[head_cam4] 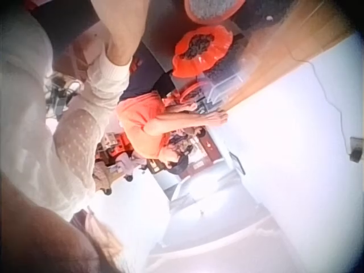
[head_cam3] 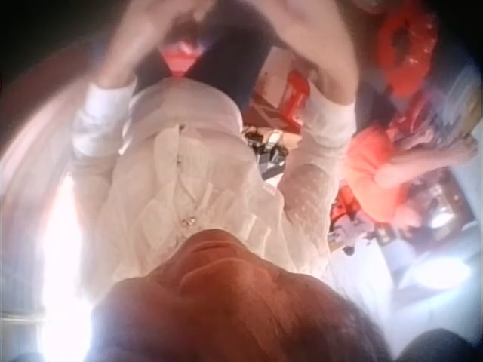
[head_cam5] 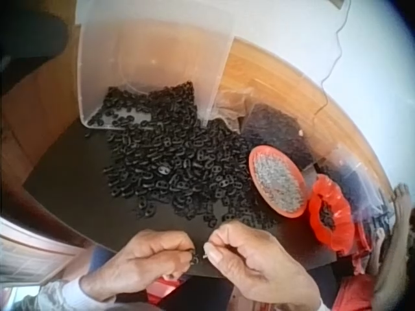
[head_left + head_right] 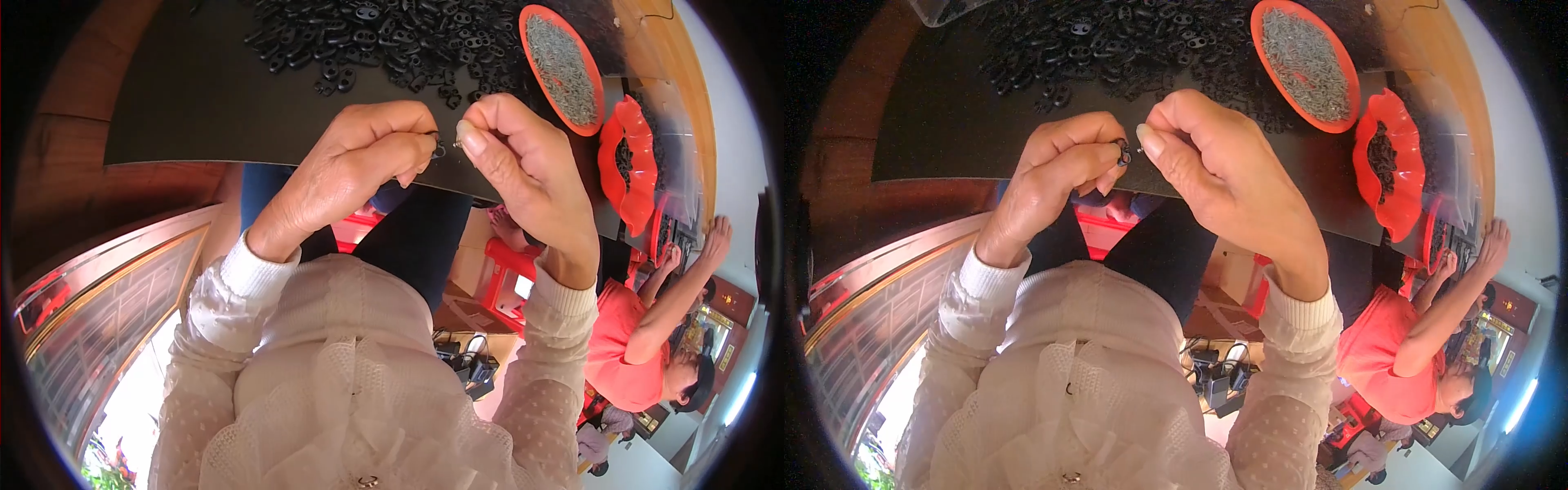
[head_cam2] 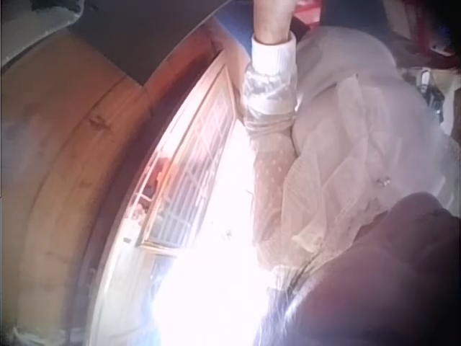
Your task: The person assembles plastic cord locks by taking plastic housing pieces, inner plungers, and small springs from trays and the table, inserting the springs into the components, and pressing the plastic pieces together by hand.
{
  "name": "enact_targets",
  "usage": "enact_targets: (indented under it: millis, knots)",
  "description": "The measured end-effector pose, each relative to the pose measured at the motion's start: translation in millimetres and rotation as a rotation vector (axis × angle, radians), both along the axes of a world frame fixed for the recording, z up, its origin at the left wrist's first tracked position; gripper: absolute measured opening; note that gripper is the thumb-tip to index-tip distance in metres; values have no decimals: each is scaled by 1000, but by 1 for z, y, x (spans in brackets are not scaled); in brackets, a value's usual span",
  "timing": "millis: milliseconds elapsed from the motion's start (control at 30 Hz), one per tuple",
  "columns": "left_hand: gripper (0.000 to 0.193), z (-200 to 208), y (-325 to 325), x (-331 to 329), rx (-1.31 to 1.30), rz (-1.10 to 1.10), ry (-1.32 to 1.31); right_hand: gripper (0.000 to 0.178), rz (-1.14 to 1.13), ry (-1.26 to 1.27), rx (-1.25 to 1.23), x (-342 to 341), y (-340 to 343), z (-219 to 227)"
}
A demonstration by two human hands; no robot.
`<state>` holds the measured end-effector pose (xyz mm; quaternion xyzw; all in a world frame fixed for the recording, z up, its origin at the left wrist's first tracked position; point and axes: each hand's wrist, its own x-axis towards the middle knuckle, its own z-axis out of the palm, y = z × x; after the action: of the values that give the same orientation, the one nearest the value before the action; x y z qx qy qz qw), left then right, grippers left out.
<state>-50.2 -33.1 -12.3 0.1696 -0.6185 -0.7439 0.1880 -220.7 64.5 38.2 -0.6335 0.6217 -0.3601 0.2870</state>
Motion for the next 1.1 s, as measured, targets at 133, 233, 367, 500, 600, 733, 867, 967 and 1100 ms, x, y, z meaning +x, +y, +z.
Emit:
enact_targets:
  millis: [133,233,367,500,600,733,867,967,1100]
  knots:
    - [17,1,1,2,-3,-3,-22,16,10,38,-5,3,-2,-1]
    - [18,0,0,3,-6,-16,-24,16,11,65,-25,5,-4,-1]
    - [18,-1,1,2,-7,-7,-2,16,24,76,-36,6,-6,-2]
    - [18,-2,1,1,-18,2,20,15,-7,43,-18,8,-5,-3]
    - [18,0,1,2,14,-2,9,14,-50,4,12,10,-4,-1]
    - [18,-2,1,2,-1,-5,17,13,-7,35,-55,7,-7,-7]
    - [18,-3,0,3,1,-4,19,13,-38,26,-10,7,-7,-2]
    - [18,-3,0,3,-1,-8,15,13,-43,1,26,8,-7,-3]
    - [17,-4,0,3,4,-10,12,13,-14,-3,29,8,-6,-5]
